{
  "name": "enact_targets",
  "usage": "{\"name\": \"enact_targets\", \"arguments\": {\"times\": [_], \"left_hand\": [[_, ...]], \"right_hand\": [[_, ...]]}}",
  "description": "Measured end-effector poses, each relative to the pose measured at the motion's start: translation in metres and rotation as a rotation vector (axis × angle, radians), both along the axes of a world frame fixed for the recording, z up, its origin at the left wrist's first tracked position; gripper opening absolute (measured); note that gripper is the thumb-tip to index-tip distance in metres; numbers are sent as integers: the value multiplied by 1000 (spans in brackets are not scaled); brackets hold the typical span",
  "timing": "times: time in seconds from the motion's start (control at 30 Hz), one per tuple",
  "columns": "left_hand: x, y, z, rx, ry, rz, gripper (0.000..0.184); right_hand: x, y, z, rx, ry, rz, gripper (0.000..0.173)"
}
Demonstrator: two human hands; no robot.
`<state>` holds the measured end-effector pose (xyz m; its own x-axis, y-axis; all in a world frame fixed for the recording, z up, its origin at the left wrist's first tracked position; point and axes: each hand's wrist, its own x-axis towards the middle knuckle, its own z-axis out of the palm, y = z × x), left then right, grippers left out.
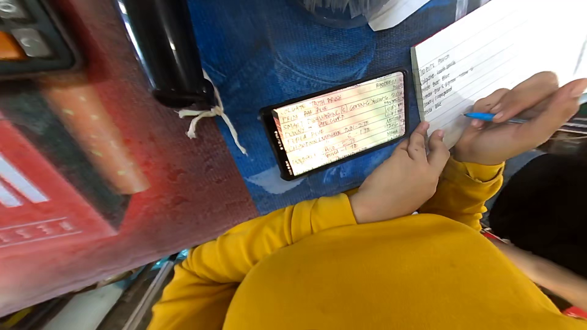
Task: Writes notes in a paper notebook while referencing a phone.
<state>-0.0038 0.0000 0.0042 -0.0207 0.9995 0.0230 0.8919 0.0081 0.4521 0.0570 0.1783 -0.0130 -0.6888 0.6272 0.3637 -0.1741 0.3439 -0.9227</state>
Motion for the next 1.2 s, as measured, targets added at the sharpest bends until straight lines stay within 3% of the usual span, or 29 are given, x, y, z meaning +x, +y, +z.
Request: {"name": "enact_targets", "arguments": {"times": [0.83,0.97,1.1,1.2], "left_hand": [[-2,0,1,9,9,-22,40],[-3,0,1,40,-35,-25,55],[0,-2,-2,40,-101,46,48],[5,-3,-3,42,-194,136,47]], "right_hand": [[2,3,-2,19,21,14,50],[-1,1,0,27,12,-20,52],[-4,-6,5,27,-107,-109,53],[-2,-8,17,42,-273,-111,41]]}}
